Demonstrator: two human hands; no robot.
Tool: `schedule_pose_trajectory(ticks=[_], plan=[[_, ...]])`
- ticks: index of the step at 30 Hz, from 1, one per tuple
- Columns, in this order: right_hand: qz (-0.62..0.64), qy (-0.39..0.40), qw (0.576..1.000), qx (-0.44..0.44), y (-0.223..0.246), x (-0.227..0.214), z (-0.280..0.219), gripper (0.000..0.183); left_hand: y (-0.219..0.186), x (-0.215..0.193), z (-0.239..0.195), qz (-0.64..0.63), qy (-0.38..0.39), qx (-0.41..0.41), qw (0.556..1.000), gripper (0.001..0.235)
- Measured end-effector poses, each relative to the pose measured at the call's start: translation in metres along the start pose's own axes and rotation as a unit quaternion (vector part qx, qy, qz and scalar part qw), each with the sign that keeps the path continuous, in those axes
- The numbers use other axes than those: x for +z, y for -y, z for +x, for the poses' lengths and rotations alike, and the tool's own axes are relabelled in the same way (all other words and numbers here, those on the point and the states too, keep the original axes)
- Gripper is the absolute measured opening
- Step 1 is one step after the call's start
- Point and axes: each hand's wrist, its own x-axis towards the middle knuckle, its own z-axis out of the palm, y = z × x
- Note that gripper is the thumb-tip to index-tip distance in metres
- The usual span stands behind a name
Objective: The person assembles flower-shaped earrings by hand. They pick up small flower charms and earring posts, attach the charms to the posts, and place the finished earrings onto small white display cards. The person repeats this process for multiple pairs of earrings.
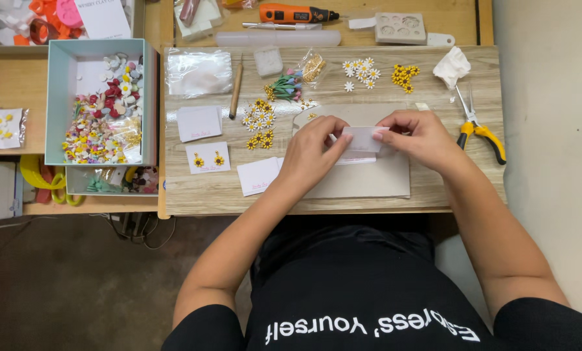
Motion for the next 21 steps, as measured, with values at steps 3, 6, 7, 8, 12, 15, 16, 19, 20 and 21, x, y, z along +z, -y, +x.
schedule_pose_trajectory(ticks=[3, 6, 7, 8, 12, 15, 16, 19, 20, 21], plan=[[-0.016, 0.011, 1.000, -0.020, -0.004, 0.001, 0.000, 0.013, 0.003, 0.005, 0.001, -0.008, 0.010, -0.022, 1.000, 0.012], [-0.049, 0.006, 0.998, -0.042, 0.010, -0.001, -0.002, 0.011, -0.002, 0.005, 0.001, -0.031, 0.028, -0.047, 0.998, 0.015], [-0.049, 0.006, 0.998, -0.042, 0.016, -0.001, -0.002, 0.011, -0.002, 0.005, 0.002, -0.032, 0.028, -0.046, 0.998, 0.015], [-0.058, 0.011, 0.997, -0.050, 0.021, 0.000, -0.002, 0.011, -0.002, 0.004, 0.002, -0.035, 0.029, -0.050, 0.998, 0.017], [-0.028, 0.028, 0.998, -0.058, 0.030, 0.006, 0.008, 0.016, 0.008, -0.004, 0.002, -0.021, -0.005, -0.059, 0.998, 0.020], [-0.022, 0.029, 0.996, -0.079, 0.035, 0.013, 0.025, 0.024, 0.023, -0.024, 0.002, -0.020, -0.068, -0.042, 0.997, 0.017], [-0.022, 0.035, 0.996, -0.082, 0.042, 0.016, 0.031, 0.024, 0.025, -0.034, 0.002, -0.018, -0.074, -0.044, 0.996, 0.017], [-0.110, 0.034, 0.983, -0.142, 0.063, 0.031, 0.053, 0.020, 0.030, -0.067, -0.002, -0.046, -0.147, -0.054, 0.987, 0.015], [-0.143, 0.046, 0.972, -0.182, 0.068, 0.039, 0.060, 0.018, 0.029, -0.079, -0.004, -0.042, -0.175, -0.059, 0.982, 0.015], [-0.174, 0.060, 0.958, -0.222, 0.073, 0.050, 0.069, 0.017, 0.029, -0.092, -0.008, -0.037, -0.204, -0.066, 0.976, 0.015]])
